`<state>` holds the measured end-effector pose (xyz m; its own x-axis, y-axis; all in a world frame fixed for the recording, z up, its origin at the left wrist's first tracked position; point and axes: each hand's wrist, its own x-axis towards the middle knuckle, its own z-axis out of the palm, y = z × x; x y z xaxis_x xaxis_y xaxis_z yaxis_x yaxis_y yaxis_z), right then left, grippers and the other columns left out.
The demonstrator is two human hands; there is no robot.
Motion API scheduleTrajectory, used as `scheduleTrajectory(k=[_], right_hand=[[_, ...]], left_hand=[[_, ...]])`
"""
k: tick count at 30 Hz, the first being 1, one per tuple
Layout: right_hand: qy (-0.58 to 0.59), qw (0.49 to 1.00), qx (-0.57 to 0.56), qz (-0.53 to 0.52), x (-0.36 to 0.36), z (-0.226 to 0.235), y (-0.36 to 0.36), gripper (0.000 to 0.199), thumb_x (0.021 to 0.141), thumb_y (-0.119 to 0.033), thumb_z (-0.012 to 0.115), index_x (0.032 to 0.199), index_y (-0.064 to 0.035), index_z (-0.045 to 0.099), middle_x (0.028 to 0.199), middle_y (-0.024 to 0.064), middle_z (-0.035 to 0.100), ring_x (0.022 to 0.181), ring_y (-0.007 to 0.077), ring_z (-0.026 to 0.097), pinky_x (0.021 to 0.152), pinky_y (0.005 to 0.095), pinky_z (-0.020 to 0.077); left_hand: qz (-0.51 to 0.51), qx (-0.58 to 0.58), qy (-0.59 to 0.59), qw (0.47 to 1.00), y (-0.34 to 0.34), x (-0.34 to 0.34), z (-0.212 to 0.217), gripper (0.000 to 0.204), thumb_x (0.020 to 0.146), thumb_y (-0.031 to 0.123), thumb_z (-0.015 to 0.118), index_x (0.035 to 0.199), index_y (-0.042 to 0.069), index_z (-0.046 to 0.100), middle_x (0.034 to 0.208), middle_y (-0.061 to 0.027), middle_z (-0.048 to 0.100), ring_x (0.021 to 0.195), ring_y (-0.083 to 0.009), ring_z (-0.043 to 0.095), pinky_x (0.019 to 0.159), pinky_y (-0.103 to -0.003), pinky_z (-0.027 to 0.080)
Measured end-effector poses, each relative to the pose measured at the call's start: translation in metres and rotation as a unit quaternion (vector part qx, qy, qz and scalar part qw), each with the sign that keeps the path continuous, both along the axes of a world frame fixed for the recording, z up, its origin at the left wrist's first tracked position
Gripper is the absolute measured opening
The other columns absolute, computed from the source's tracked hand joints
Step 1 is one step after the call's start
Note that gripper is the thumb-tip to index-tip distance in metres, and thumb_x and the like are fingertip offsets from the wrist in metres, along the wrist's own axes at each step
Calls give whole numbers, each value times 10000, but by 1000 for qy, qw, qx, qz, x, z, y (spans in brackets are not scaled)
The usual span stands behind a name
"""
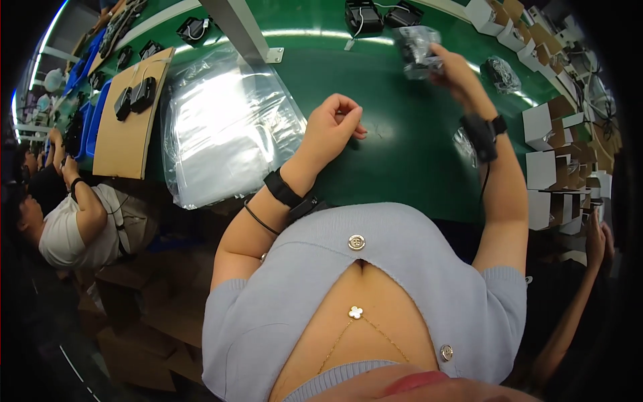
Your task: The person picks up a black electronic device, slides it into a plastic bag, and sets it down before coiling a white cable and placing it into another bag. They then repeat the process by bagging a second electronic device.
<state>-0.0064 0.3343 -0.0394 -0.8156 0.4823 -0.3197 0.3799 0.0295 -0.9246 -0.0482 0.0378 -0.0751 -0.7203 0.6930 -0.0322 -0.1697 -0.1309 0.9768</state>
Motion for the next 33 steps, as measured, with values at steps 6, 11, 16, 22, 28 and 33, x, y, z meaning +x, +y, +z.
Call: scheduleTrajectory(k=[6,11,16,22,28,33], right_hand=[[-272,899,342,-28,-19,-12,122,370,894,-356,515,813,-9,615,777,132,644,749,258,634,663,360,508],[116,752,641,96,-102,0,72,209,777,-115,511,886,-3,650,909,230,629,885,406,587,796,469,473],[3,680,719,145,-177,-20,42,214,765,-74,503,883,-10,670,901,224,638,867,377,607,788,461,484],[83,759,645,-8,-191,-22,69,203,812,-154,519,823,-33,681,882,193,658,798,364,627,731,441,497],[215,855,456,-120,-147,17,76,277,846,-257,532,809,-24,677,786,168,666,753,317,647,665,380,492],[103,879,461,-67,-140,7,75,291,832,-273,530,820,-23,677,809,169,668,760,323,648,676,375,494]], left_hand=[[-3,-51,62,997,0,-2,4,115,865,96,579,880,-11,539,760,-82,601,635,-136,609,579,-236,491],[71,-97,271,955,-3,-6,6,99,833,80,593,826,-8,549,747,-95,570,624,-170,572,569,-269,463],[112,-108,305,940,-9,-10,5,98,834,88,599,830,-3,562,737,-73,556,616,-140,533,567,-258,435],[142,-109,287,941,-10,-13,9,101,841,96,600,838,0,567,739,-60,555,625,-121,530,567,-246,429],[90,-96,301,945,-11,-8,18,76,819,58,592,817,-10,558,723,-91,544,605,-173,535,554,-278,438],[58,-112,307,943,-12,-10,17,106,832,92,605,839,-7,570,739,-80,560,640,-152,549,564,-261,433]])
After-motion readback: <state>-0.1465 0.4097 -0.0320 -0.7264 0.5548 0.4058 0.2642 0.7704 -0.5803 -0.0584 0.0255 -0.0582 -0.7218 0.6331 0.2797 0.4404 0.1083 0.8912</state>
